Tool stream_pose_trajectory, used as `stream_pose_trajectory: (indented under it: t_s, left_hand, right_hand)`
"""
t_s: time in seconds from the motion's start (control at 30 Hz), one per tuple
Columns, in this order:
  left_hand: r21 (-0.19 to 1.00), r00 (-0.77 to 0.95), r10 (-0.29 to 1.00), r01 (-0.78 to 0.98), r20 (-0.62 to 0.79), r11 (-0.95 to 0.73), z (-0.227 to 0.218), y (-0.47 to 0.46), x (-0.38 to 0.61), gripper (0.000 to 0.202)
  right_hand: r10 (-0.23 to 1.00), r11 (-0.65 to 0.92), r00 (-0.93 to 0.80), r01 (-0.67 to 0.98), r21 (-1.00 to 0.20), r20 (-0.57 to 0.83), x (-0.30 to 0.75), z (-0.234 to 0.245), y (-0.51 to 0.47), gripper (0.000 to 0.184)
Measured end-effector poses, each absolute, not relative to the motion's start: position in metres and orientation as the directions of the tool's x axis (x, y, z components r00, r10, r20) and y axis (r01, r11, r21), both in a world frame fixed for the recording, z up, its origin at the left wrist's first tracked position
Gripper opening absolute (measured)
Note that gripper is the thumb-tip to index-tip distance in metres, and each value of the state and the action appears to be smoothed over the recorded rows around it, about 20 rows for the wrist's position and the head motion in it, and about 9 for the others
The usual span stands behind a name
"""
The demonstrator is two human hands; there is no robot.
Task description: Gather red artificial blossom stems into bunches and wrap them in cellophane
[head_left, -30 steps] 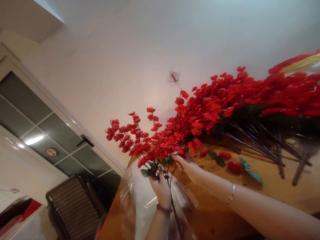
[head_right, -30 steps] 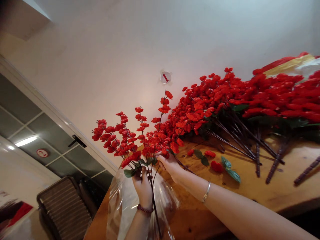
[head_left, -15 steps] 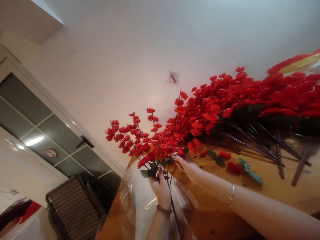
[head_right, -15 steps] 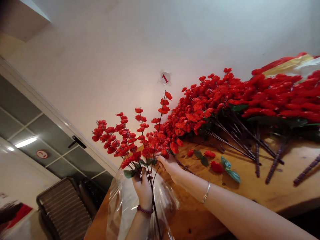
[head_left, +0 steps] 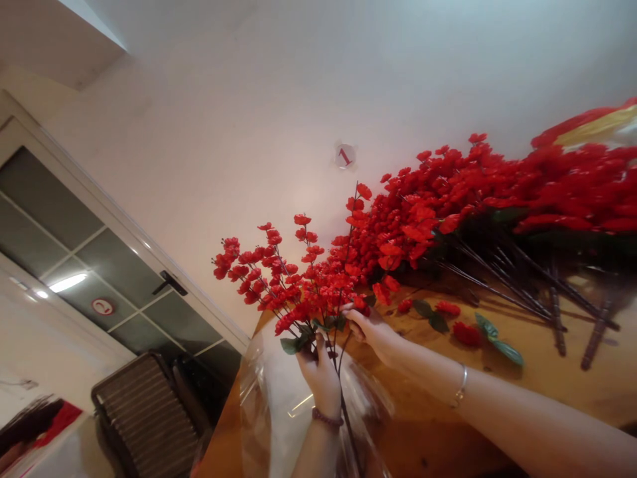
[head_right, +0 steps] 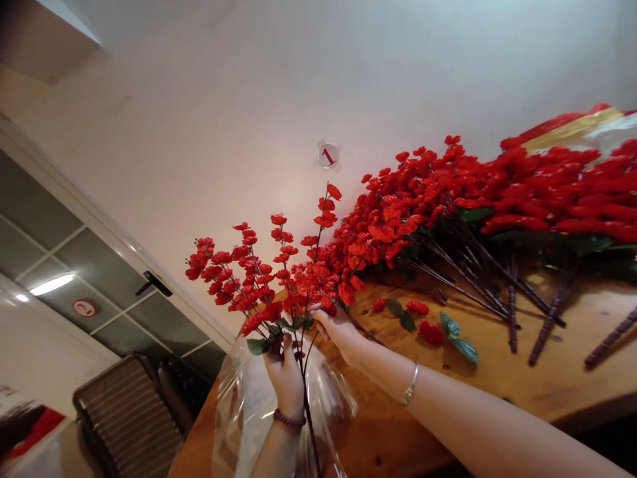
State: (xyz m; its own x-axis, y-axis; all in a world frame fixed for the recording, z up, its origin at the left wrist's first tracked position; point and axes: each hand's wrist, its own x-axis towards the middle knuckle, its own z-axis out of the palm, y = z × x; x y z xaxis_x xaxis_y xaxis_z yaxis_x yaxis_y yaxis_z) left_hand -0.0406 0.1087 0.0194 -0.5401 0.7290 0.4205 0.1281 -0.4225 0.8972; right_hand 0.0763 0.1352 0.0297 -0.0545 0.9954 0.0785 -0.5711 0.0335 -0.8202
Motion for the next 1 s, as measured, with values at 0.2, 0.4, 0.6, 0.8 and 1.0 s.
stream_pose_trajectory:
  t_s: [0.2,0.4,0.6,0.8,1.0]
  left_hand:
    - [0.896,-0.541,0.725,0.147,0.427,-0.418,0.018,0.110,-0.042,0.041]
    - [0.894,-0.530,0.730,0.142,0.432,-0.425,0.019,0.108,-0.041,0.041]
    - [0.896,-0.548,0.721,0.139,0.424,-0.421,0.023,0.106,-0.038,0.044]
    - [0.895,-0.548,0.719,0.146,0.428,-0.421,0.021,0.107,-0.039,0.042]
    - [0.895,-0.549,0.719,0.134,0.425,-0.427,0.020,0.108,-0.041,0.041]
  right_hand:
    - [0.994,0.046,-0.052,-0.568,-0.822,0.092,0.077,0.029,0.135,0.025]
    - [0.993,0.057,-0.054,-0.567,-0.822,0.106,0.078,0.034,0.132,0.025]
    - [0.992,0.056,-0.061,-0.574,-0.817,0.111,0.079,0.043,0.128,0.024]
    - [0.992,0.055,-0.060,-0.591,-0.804,0.112,0.079,0.044,0.127,0.025]
    - [0.988,0.057,-0.083,-0.585,-0.809,0.130,0.080,0.050,0.124,0.026]
